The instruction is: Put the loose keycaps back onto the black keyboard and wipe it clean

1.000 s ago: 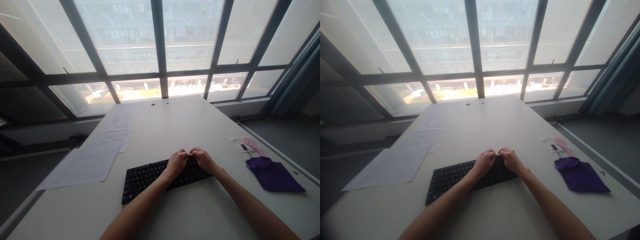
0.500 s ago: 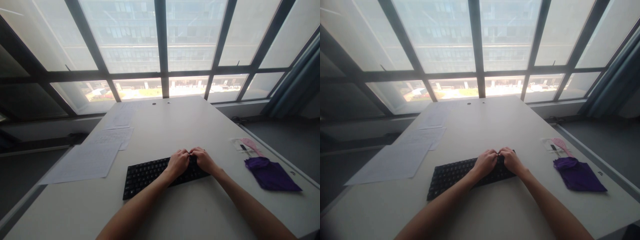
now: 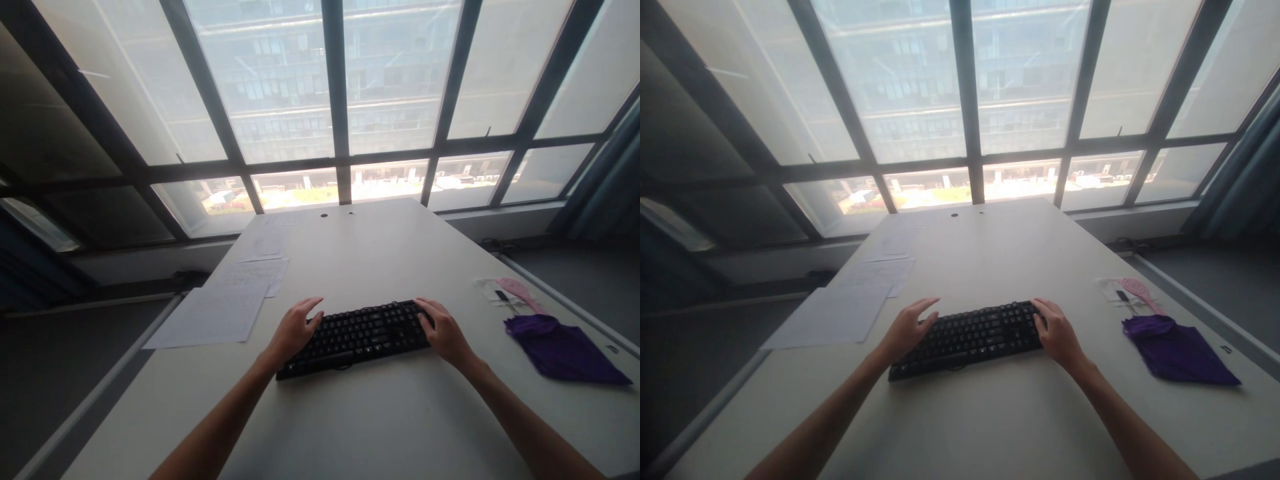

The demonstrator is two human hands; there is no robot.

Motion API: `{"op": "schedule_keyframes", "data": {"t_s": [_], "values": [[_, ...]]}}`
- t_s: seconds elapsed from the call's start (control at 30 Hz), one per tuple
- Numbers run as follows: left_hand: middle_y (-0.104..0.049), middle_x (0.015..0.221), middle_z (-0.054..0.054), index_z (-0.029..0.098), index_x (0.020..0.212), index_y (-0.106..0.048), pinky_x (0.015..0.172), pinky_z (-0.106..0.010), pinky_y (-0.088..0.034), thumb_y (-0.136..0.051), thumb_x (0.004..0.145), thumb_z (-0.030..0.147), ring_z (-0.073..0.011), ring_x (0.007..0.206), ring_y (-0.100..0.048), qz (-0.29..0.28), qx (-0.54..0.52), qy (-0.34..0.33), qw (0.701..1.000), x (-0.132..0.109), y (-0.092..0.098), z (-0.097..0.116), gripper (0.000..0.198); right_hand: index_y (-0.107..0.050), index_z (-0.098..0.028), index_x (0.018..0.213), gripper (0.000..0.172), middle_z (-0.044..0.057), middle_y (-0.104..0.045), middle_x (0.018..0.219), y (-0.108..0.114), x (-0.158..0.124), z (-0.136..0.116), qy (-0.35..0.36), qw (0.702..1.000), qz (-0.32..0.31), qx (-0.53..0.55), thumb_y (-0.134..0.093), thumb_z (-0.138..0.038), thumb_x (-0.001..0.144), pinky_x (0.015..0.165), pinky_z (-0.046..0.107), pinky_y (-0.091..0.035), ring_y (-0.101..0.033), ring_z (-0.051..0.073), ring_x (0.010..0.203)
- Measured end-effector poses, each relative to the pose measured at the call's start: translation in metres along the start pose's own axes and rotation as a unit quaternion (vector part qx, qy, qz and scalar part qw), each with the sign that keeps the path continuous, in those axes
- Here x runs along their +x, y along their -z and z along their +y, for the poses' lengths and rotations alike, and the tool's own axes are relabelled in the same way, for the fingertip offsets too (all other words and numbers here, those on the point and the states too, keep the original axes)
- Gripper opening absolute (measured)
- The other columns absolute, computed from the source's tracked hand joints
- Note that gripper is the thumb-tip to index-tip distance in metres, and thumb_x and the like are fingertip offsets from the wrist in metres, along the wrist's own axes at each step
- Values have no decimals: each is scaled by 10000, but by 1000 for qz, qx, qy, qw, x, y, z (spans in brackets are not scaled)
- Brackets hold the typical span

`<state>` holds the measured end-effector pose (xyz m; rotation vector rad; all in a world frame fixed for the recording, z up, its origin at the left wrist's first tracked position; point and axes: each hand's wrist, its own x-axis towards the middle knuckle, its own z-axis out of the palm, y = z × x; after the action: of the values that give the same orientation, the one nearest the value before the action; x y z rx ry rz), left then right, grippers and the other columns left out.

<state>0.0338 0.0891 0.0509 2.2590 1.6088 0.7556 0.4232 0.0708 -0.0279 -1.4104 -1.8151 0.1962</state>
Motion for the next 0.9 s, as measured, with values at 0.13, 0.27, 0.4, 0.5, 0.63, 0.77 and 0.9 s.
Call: {"op": "schedule_keyframes", "data": {"t_s": [0.13,0.27,0.4,0.5,0.63,0.77,0.9], "values": [[-650,1412,-47,269,1332,-656,1195,-412,-416,-506,940,445,-254,1358,-571,72,7,76,994,-71,16,-50,455,-625,-185,1360,464,174,-618,1375,-5,-26,15,-44,998,21,-33,-520,-420,974,1143,572,-425,-548,349,1309],[-652,1411,-59,285,1373,-625,1145,-466,-476,-540,906,488,-293,1326,-603,65,-27,153,986,-130,-1,-64,517,-621,-196,1360,481,181,-566,1445,-14,-41,19,-61,997,-1,-42,-546,-444,955,1150,581,-423,-524,367,1351],[-623,1443,-107,222,1438,-569,1155,-507,-451,-605,873,523,-325,1358,-571,49,-63,144,986,-146,-12,-61,642,-537,-168,1440,528,185,-537,1476,-15,-42,14,-68,996,-10,-58,-496,-431,984,1168,580,-403,-492,356,1391],[-642,1411,-145,170,1427,-574,1130,-498,-476,-640,855,550,-336,1325,-597,51,-75,136,987,-142,-10,-64,690,-500,-135,1466,553,197,-475,1528,-14,-43,9,-75,994,-21,-76,-454,-443,1009,1181,570,-391,-450,359,1425],[-691,1346,-124,197,1357,-636,1080,-480,-526,-684,825,501,-331,1264,-647,68,-70,119,988,-142,-9,-70,615,-508,-139,1452,542,199,-422,1560,-17,-49,2,-77,993,-14,-86,-430,-462,1023,1184,559,-389,-423,361,1445],[-709,1319,-109,201,1323,-662,1069,-477,-536,-642,851,487,-320,1231,-670,74,-63,113,989,-143,-10,-73,552,-506,-170,1459,552,195,-407,1566,-19,-55,-5,-62,992,-11,-109,-465,-494,1014,1180,574,-382,-400,368,1454],[-753,1236,-78,218,1258,-699,1021,-462,-573,-634,847,534,-323,1160,-710,75,-52,119,989,-140,-6,-82,522,-502,-211,1483,583,173,-391,1593,-17,-58,-13,-45,988,-46,-138,-536,-515,987,1183,554,-382,-383,358,1463]]}}
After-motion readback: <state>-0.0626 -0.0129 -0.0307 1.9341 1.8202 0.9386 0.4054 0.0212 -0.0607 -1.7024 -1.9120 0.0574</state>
